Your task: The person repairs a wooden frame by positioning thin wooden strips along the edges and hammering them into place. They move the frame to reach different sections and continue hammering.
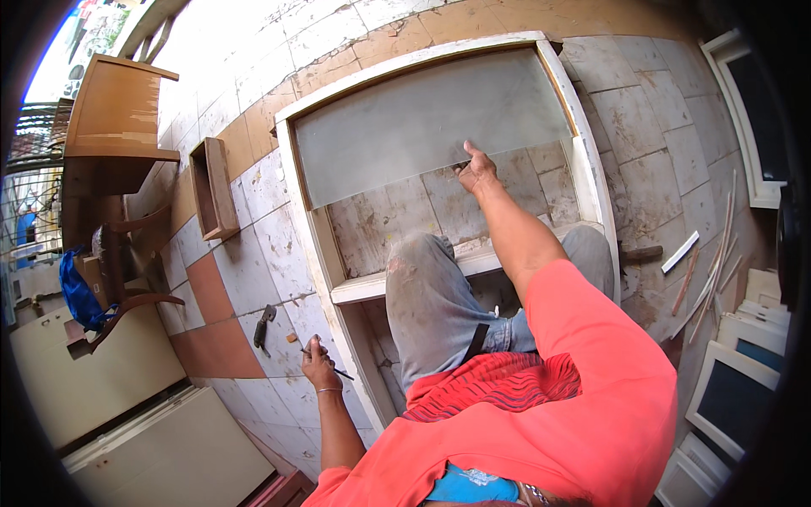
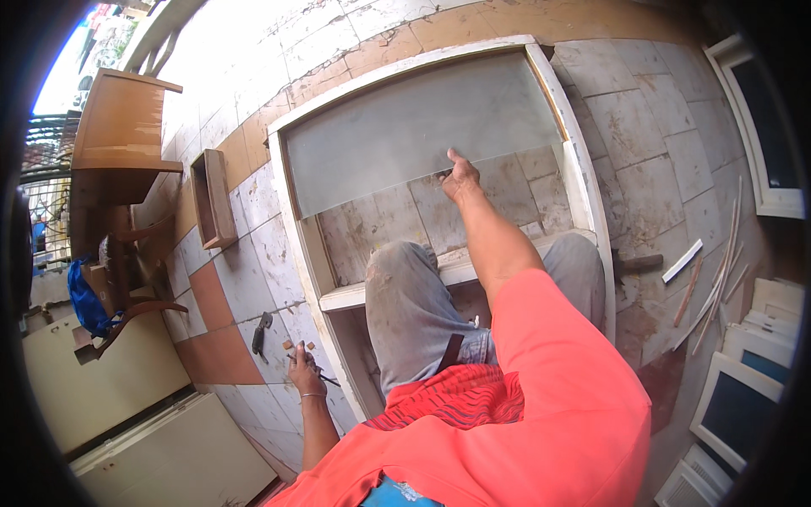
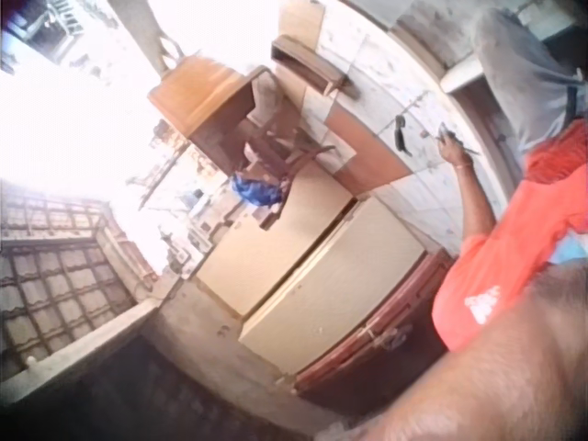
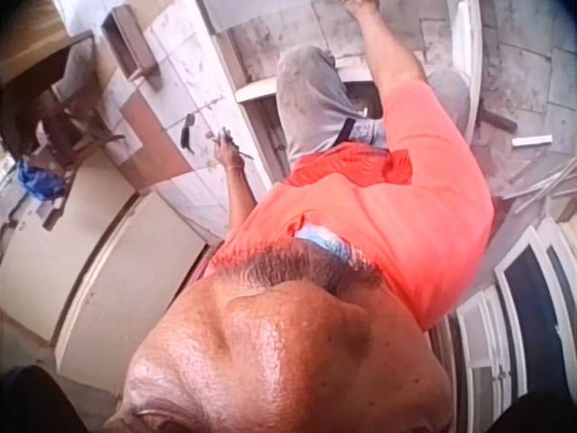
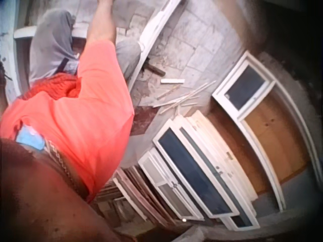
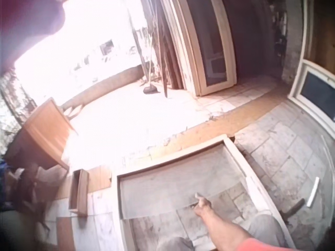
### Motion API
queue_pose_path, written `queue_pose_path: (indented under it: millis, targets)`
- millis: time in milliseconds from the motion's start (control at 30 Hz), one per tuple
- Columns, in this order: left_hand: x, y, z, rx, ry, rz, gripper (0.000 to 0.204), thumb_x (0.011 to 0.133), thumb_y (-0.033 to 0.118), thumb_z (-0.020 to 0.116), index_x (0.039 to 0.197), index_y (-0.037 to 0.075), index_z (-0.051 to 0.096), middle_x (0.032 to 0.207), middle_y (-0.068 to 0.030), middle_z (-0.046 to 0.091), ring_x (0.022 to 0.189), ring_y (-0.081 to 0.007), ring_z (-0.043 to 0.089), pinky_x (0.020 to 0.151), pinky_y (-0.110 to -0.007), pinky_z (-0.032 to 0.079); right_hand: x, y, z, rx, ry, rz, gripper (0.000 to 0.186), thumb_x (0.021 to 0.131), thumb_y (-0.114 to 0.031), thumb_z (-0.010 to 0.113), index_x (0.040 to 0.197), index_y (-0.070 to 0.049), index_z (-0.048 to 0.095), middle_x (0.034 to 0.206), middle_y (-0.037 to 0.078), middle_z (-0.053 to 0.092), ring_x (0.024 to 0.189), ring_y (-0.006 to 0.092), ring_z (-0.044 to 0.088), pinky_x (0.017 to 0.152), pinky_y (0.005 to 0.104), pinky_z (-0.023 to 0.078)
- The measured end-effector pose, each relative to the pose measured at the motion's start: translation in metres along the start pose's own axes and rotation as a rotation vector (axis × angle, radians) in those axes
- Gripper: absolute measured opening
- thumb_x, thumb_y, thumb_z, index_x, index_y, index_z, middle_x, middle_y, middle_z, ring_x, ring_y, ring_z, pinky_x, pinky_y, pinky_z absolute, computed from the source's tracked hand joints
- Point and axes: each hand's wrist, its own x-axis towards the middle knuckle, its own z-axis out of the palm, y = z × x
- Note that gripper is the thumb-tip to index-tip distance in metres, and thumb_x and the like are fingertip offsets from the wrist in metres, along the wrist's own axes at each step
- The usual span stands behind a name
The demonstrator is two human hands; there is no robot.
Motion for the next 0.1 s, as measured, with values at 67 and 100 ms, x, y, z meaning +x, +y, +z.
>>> queue_pose_path:
  millis: [67,100]
  targets:
    - [0.0013,-0.0041,-0.0032,0.001,0.0,0.003,0.024,0.096,0.029,0.066,0.11,0.009,0.069,0.069,0.0061,0.049,0.048,-0.0001,0.034,0.041,-0.019,0.025,0.0007,0.0007,0.0029,0.043,-0.087,-0.066,0.039,0.093,-0.032,0.069,0.124,-0.013,0.054,0.119,0.005,0.063,0.11,0.0243,0.059,0.096,0.0478,0.047]
    - [-0.0011,-0.0058,-0.0044,0.002,0.002,0.009,0.025,0.096,0.029,0.066,0.111,0.009,0.069,0.069,0.0058,0.05,0.047,-0.0004,0.035,0.041,-0.019,0.026,0.0002,0.0018,0.0029,0.088,-0.178,-0.13,0.04,0.093,-0.031,0.069,0.126,-0.015,0.052,0.119,0.005,0.062,0.11,0.0246,0.059,0.101,0.0516,0.045]
